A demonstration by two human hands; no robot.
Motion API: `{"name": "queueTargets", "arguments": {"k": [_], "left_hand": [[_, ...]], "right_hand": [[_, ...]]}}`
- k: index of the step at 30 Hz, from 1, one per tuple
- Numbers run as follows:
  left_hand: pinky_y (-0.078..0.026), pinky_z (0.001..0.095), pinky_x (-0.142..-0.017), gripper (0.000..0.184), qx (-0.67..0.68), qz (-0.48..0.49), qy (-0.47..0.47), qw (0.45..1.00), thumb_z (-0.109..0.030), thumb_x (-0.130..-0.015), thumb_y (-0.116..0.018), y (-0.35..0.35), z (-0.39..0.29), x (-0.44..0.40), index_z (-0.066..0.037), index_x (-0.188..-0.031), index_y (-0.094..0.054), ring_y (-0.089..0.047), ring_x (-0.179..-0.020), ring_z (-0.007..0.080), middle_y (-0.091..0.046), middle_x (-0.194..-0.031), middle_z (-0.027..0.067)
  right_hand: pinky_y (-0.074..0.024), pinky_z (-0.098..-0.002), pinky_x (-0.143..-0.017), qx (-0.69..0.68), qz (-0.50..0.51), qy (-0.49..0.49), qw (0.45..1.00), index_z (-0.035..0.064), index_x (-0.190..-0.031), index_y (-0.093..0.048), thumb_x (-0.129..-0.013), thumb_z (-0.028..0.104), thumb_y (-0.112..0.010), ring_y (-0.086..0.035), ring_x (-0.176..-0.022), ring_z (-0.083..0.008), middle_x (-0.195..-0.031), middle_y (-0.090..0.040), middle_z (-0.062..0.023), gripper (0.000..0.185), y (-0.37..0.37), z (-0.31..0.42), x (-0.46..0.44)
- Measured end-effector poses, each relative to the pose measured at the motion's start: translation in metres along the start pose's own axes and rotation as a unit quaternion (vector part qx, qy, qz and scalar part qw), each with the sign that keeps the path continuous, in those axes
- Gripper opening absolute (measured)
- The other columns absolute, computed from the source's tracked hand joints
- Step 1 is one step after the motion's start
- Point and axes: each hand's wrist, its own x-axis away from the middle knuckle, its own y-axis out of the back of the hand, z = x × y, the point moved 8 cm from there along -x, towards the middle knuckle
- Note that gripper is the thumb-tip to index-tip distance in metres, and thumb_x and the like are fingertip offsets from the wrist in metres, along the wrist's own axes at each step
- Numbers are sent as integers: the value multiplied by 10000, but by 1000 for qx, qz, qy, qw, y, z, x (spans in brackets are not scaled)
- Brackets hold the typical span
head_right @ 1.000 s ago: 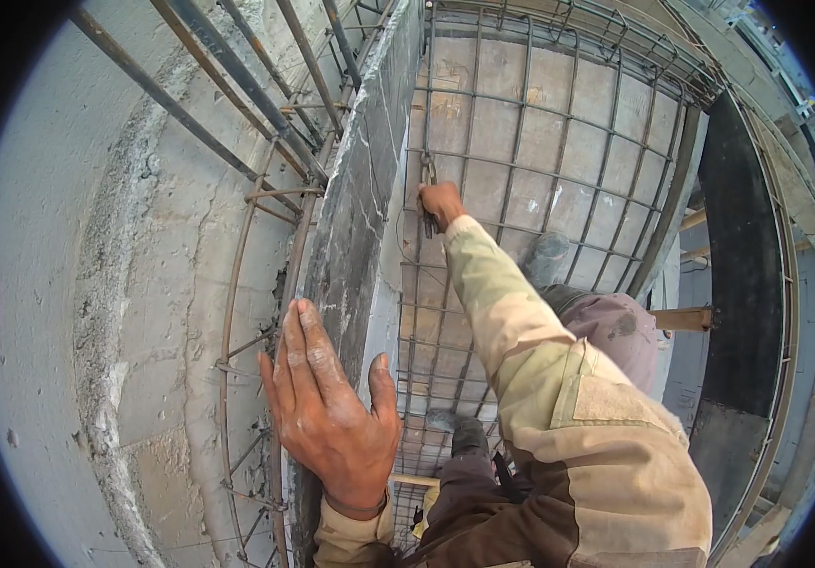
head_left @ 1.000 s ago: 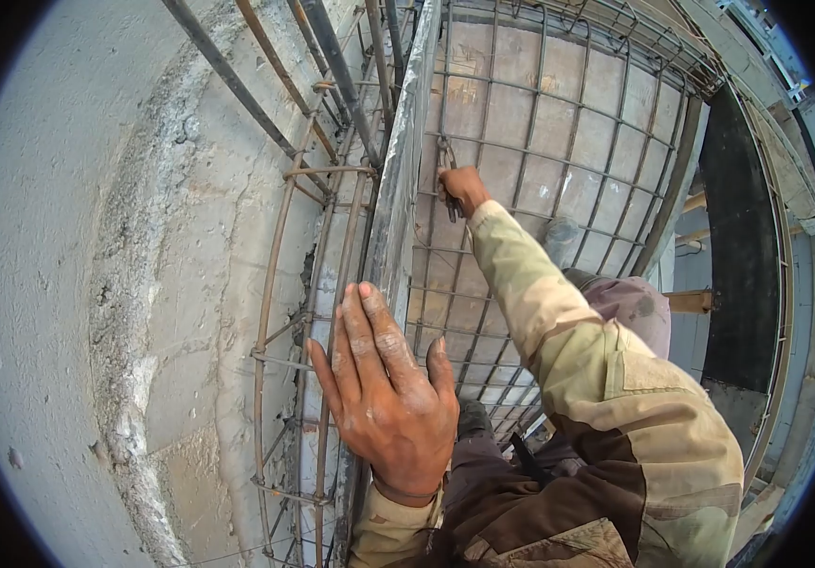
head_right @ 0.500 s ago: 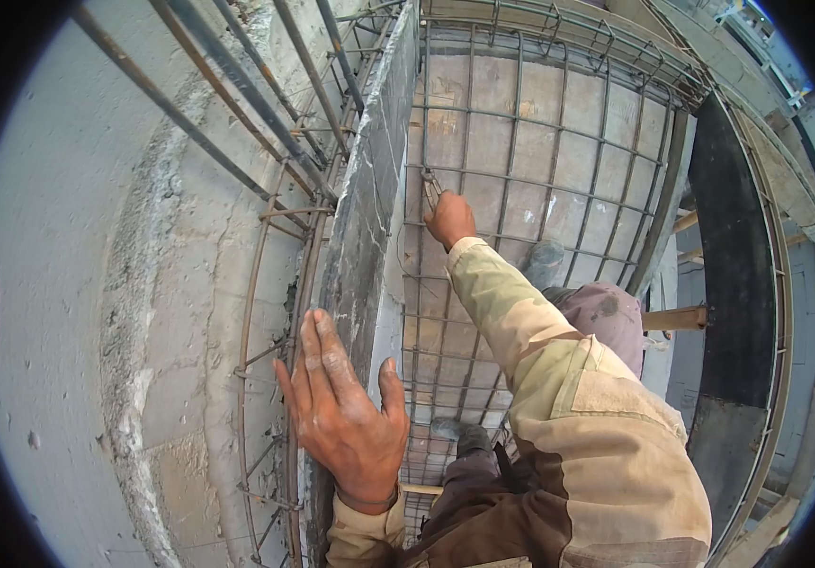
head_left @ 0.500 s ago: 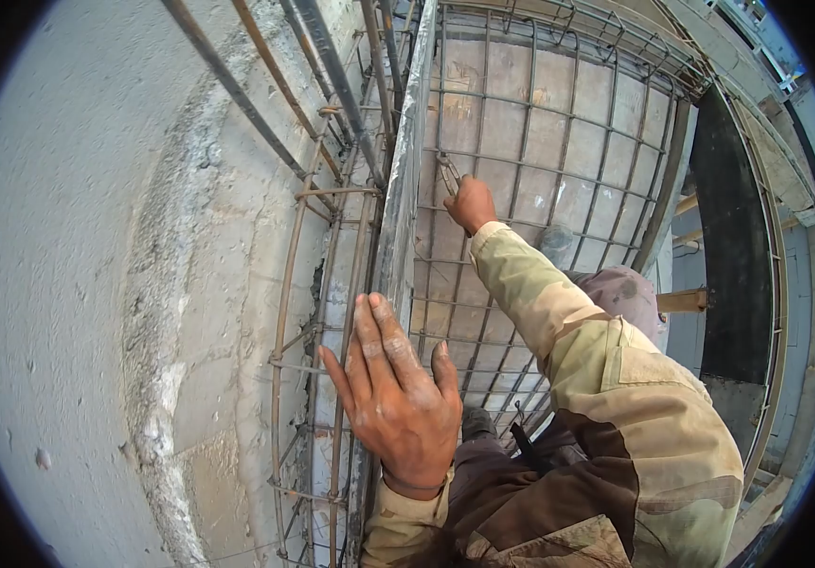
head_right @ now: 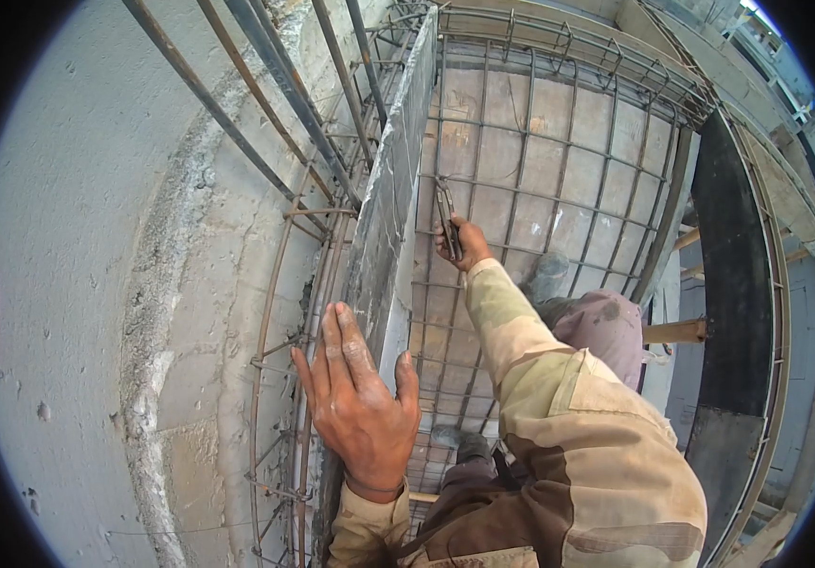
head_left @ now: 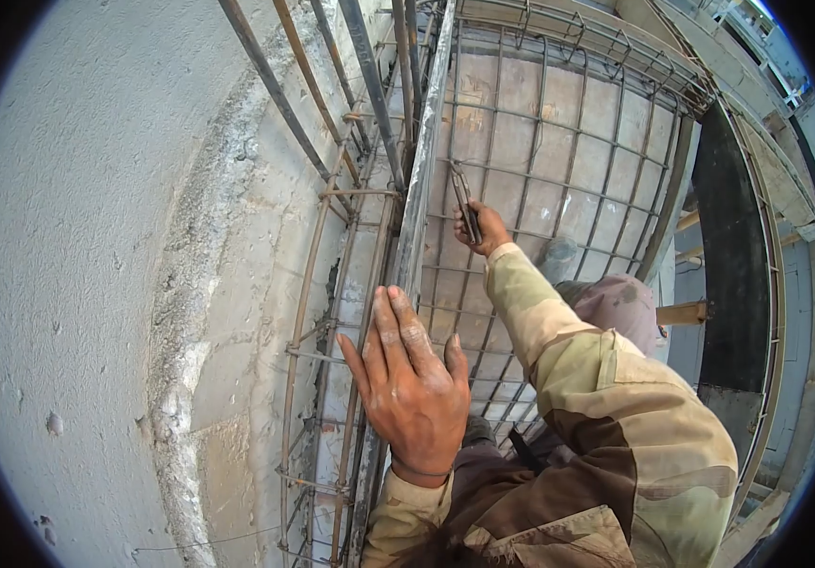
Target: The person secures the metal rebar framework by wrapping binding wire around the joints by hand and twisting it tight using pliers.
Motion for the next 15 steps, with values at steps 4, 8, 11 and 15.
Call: {"name": "queueTargets", "arguments": {"k": [4, 8, 11, 15], "left_hand": [[-366, 615, -1158, 844, 13, -6, 4, 1000, -222, -789, -789, 2, 0, -3, 32, -1502, -415, -553, -1284, 364, -514, -1460, 229], [-361, 608, -1164, 847, 16, -2, 3, 1000, -225, -790, -790, 5, -1, -2, 33, -1503, -413, -553, -1278, 364, -515, -1458, 230], [-359, 605, -1167, 849, 18, -6, 1, 1000, -229, -793, -790, 4, 0, 1, 34, -1505, -410, -553, -1276, 364, -516, -1458, 227], [-359, 606, -1167, 846, 12, -9, -2, 1000, -235, -798, -786, 4, 0, 2, 36, -1505, -410, -556, -1271, 364, -518, -1458, 225]], "right_hand": [[-524, -342, -496, 310, -125, -17, 942, 8, -966, -634, -1078, 357, -439, -605, -558, -204, -753, -690, -92, 415, 22, 40, 2], [-553, -371, -559, 717, -171, 229, 636, -51, -878, -628, -997, 358, -599, -698, -647, -236, -753, -704, -137, 427, -41, 72, 53], [-523, -331, -500, 496, -124, 94, 854, -44, -911, -614, -1017, 338, -556, -644, -583, -200, -723, -666, -106, 401, -13, 57, 18], [-483, -278, -422, 116, -49, -109, 986, -35, -954, -596, -1043, 312, -498, -573, -498, -152, -683, -615, -64, 371, 3, 27, -20]]}}
